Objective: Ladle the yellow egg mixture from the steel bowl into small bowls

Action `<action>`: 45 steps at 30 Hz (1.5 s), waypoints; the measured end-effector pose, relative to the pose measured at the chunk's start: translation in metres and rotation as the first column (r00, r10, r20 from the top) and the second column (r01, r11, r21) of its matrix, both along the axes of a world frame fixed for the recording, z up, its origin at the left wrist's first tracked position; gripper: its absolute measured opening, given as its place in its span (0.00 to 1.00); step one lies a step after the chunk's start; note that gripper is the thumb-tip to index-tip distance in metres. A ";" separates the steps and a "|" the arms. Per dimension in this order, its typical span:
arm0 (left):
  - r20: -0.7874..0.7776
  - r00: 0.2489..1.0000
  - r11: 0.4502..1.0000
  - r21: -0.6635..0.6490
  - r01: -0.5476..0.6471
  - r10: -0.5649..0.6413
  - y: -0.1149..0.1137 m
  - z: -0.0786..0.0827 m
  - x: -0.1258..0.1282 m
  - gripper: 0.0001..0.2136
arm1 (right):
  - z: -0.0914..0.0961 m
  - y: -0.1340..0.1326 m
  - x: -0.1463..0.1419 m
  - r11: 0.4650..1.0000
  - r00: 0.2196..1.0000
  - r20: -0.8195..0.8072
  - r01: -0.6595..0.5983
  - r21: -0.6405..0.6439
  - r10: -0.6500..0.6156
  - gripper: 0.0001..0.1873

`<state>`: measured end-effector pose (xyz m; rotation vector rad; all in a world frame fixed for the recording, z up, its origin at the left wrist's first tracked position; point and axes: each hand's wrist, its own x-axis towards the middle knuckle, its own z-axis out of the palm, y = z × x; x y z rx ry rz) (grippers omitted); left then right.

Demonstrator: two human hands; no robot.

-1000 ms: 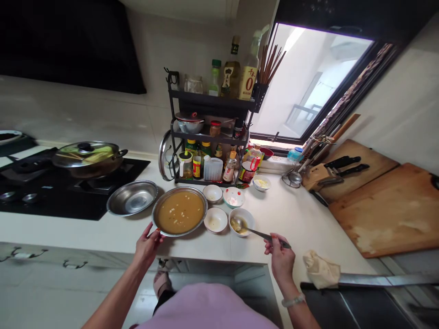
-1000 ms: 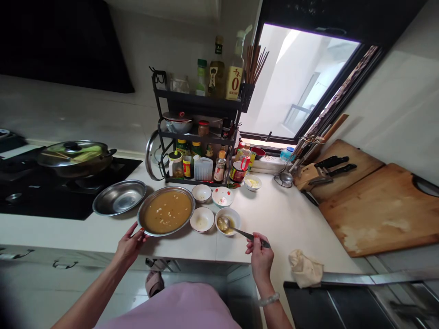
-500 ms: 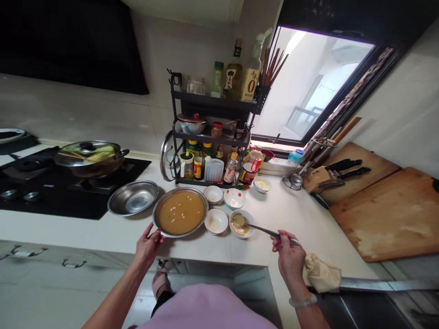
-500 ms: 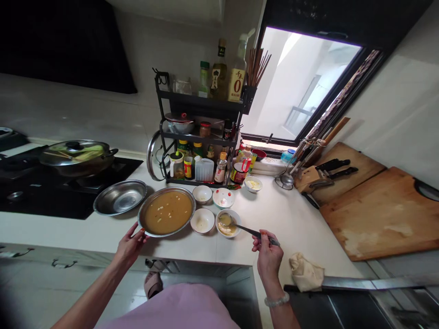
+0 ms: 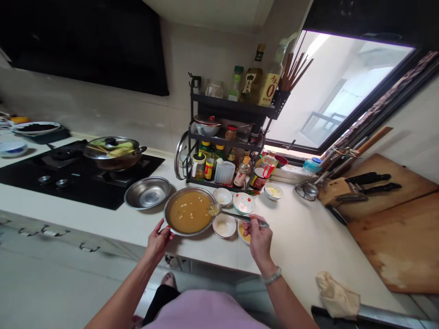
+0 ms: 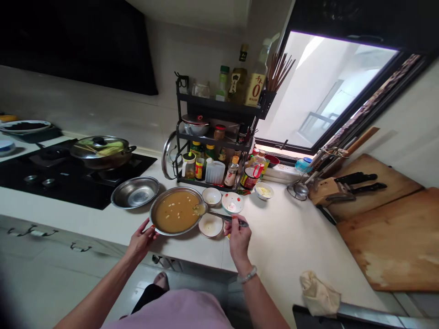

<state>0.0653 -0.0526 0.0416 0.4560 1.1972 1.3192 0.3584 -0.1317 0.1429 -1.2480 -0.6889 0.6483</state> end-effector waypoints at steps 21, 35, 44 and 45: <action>-0.025 0.959 0.946 -0.173 0.275 -0.284 0.017 0.010 -0.026 0.32 | -0.006 -0.083 0.022 0.934 0.834 0.472 0.352 -0.057 -0.286 0.14; -0.020 0.952 0.931 -0.215 0.295 -0.306 0.020 0.012 -0.027 0.25 | -0.046 -0.087 0.024 0.787 0.793 -0.058 0.588 -0.185 -0.606 0.25; -0.022 0.982 0.965 -0.188 0.181 -0.189 0.010 0.004 -0.018 0.21 | -0.019 -0.091 0.050 0.861 0.858 -0.099 0.492 -0.126 -0.505 0.23; -0.017 0.985 0.968 -0.185 0.168 -0.174 0.008 0.001 -0.016 0.18 | -0.014 -0.090 0.052 0.872 0.868 -0.099 0.474 -0.122 -0.486 0.23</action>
